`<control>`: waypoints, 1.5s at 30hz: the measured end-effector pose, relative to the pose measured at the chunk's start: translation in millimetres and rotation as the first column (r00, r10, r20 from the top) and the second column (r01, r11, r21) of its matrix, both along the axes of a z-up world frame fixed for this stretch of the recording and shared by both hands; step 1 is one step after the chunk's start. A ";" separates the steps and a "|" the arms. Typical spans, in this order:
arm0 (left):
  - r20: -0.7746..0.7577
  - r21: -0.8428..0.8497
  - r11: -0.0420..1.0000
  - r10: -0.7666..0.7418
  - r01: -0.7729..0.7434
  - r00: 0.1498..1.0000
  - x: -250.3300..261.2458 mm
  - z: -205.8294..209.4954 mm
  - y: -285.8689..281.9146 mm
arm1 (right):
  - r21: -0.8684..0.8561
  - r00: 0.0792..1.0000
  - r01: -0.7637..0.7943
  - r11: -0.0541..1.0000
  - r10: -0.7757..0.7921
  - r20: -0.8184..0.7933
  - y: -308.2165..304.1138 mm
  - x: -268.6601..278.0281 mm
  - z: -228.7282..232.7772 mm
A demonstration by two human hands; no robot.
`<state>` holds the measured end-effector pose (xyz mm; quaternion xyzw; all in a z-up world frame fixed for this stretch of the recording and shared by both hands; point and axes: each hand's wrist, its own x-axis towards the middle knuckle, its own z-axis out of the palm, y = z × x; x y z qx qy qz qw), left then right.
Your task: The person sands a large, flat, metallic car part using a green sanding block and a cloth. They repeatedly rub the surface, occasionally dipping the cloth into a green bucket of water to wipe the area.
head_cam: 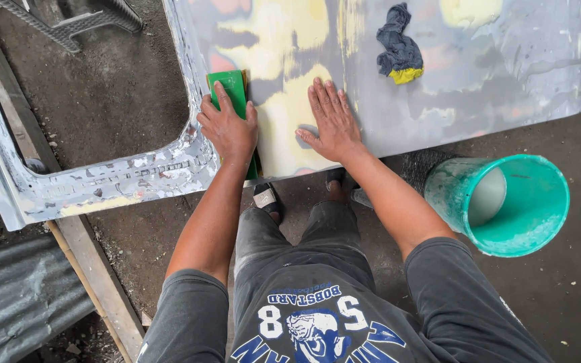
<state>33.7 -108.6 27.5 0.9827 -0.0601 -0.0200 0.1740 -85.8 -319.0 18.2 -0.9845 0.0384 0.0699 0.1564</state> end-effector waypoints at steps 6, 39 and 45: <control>-0.023 -0.011 1.000 0.014 -0.014 1.000 0.3 4.2 -1.5 | 0.021 1.000 0.006 1.000 -0.006 -0.004 14.3 -21.9 1.2; 0.003 -0.007 1.000 0.001 -0.001 1.000 -0.2 6.8 -1.4 | 0.038 0.999 -0.012 0.999 0.014 -0.044 60.4 -22.7 2.2; 0.013 -0.014 1.000 -0.010 0.011 1.000 -0.9 1.8 0.7 | 0.019 0.976 -0.130 0.991 0.132 -0.172 84.9 -86.4 16.9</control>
